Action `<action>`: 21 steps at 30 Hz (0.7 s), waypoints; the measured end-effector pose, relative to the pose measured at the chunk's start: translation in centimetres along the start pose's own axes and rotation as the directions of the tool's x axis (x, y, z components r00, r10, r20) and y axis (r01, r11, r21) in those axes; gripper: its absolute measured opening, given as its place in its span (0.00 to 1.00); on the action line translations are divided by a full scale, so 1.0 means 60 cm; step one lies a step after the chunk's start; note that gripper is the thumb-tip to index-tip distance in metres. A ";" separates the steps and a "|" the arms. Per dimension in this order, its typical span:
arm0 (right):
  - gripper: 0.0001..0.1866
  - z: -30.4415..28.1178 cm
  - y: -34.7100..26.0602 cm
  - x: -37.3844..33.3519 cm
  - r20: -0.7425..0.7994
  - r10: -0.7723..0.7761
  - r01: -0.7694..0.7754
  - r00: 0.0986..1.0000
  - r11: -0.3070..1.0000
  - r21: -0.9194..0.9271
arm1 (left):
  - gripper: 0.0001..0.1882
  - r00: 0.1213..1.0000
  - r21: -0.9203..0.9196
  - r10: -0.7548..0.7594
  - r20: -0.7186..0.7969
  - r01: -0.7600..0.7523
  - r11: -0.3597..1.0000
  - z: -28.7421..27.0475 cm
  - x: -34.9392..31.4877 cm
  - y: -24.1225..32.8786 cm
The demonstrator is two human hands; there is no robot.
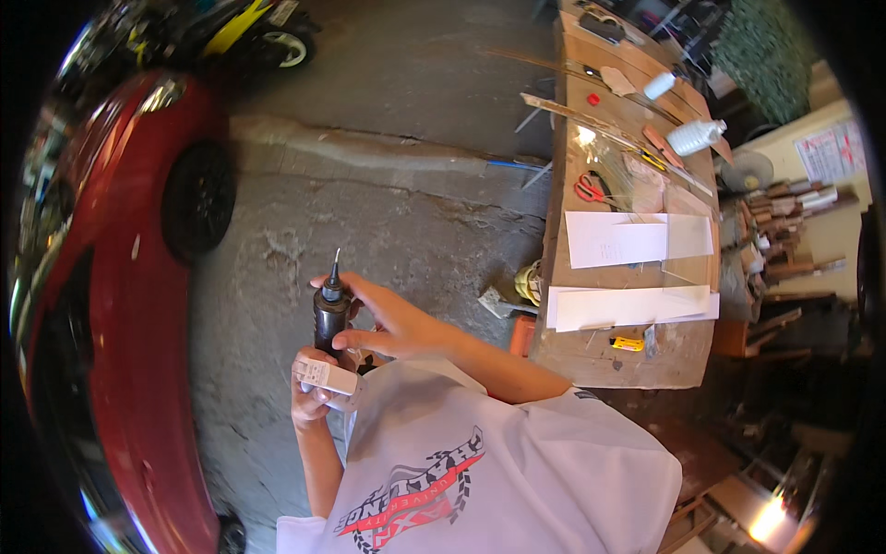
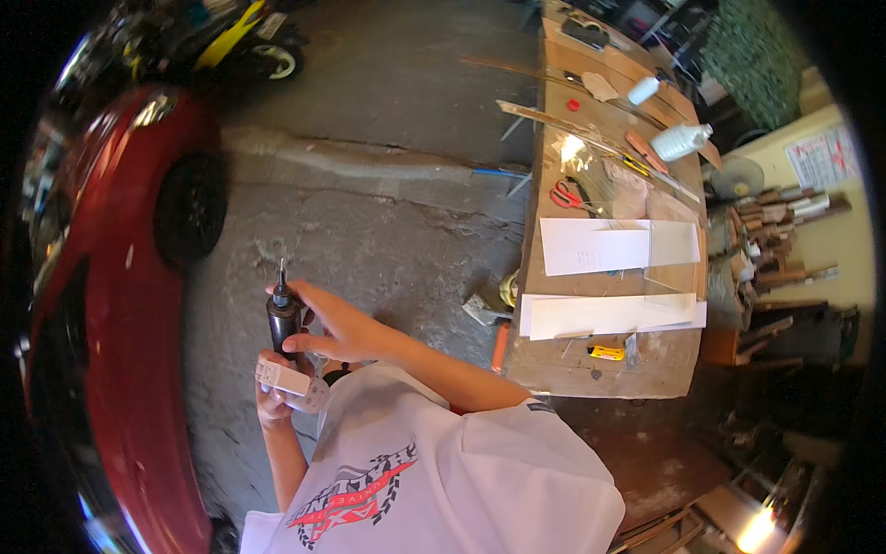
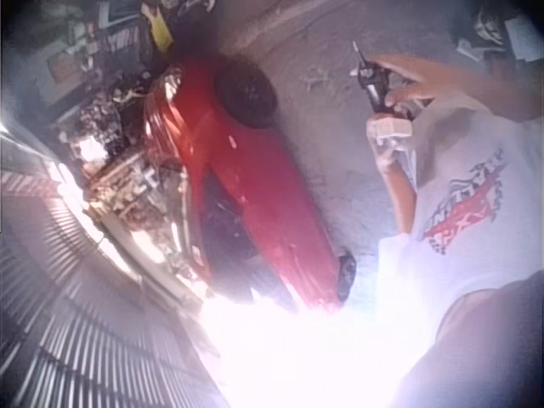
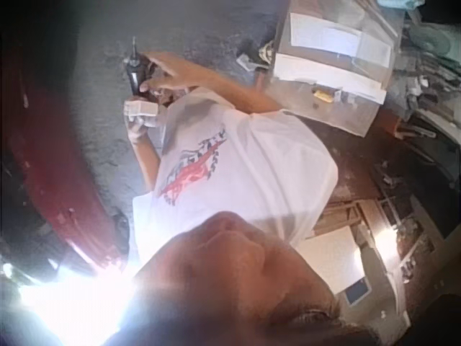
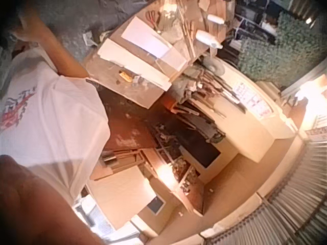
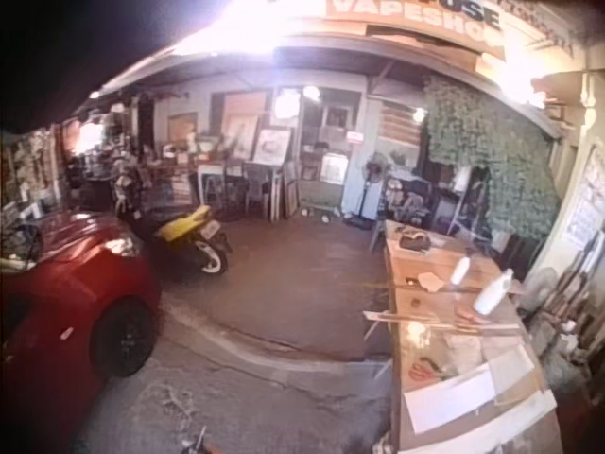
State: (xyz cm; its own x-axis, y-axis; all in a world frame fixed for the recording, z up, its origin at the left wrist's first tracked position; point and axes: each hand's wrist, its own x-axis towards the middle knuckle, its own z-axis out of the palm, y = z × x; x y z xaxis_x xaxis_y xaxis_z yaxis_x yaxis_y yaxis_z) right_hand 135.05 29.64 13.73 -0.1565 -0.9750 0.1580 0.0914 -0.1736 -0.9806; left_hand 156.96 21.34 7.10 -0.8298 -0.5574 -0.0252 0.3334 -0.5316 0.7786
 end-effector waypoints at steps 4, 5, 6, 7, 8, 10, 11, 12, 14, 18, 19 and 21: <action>0.36 -0.080 0.031 0.116 -0.245 -0.039 0.022 0.969 0.997 -0.072 | 0.30 0.989 0.061 -0.129 0.077 0.125 0.990 -0.058 0.190 0.020; 0.37 -0.109 0.039 0.138 -0.318 -0.074 0.033 0.945 0.990 -0.134 | 0.31 0.986 0.049 -0.152 0.069 0.148 0.988 -0.067 0.237 0.017; 0.37 -0.141 0.046 0.162 -0.382 -0.114 0.039 0.917 0.979 -0.198 | 0.31 0.984 0.047 -0.171 0.059 0.168 0.985 -0.076 0.288 0.016; 0.36 -0.176 0.054 0.187 -0.480 -0.121 0.022 0.869 0.978 -0.206 | 0.32 0.979 0.030 -0.185 0.086 0.183 0.983 -0.088 0.343 0.016; 0.36 -0.214 0.061 0.210 -0.573 -0.124 0.002 0.810 0.978 -0.209 | 0.33 0.973 0.022 -0.204 0.109 0.203 0.979 -0.101 0.401 0.014; 0.34 -0.287 0.068 0.247 -0.715 -0.120 -0.059 0.688 0.974 -0.220 | 0.36 0.931 0.073 -0.318 0.178 0.310 0.948 -0.136 0.518 0.027; 0.33 -0.327 0.069 0.265 -0.770 -0.118 -0.095 0.627 0.970 -0.225 | 0.36 0.932 0.087 -0.347 0.103 0.339 0.937 -0.149 0.570 0.034; 0.32 -0.358 0.065 0.286 -0.814 -0.135 -0.113 0.565 0.965 -0.238 | 0.37 0.928 0.102 -0.371 0.033 0.366 0.925 -0.161 0.625 0.045; 0.30 -0.421 0.052 0.335 -0.909 -0.206 -0.161 0.364 0.947 -0.279 | 0.38 0.916 0.147 -0.400 -0.017 0.398 0.906 -0.173 0.748 0.067; 0.30 -0.561 0.027 0.384 -0.950 -0.286 -0.195 0.127 0.932 -0.307 | 0.41 0.897 0.313 -0.441 0.024 0.412 0.856 -0.172 1.008 0.118; 0.30 -0.588 0.028 0.388 -0.949 -0.311 -0.233 0.046 0.921 -0.313 | 0.43 0.895 0.357 -0.438 0.081 0.385 0.851 -0.162 1.072 0.125; 0.29 -0.655 0.030 0.392 -0.922 -0.372 -0.314 -0.108 0.893 -0.324 | 0.42 0.888 0.406 -0.419 0.189 0.318 0.857 -0.130 1.189 0.131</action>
State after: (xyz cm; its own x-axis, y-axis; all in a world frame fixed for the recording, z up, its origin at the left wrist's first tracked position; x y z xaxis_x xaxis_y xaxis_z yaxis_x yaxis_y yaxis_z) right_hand 92.85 11.85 11.08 -0.9237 0.2980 0.2409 -0.1878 0.1961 -0.9624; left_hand 103.87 -27.61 6.52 -0.9611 -0.1518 -0.2306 -0.1601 -0.3741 0.9135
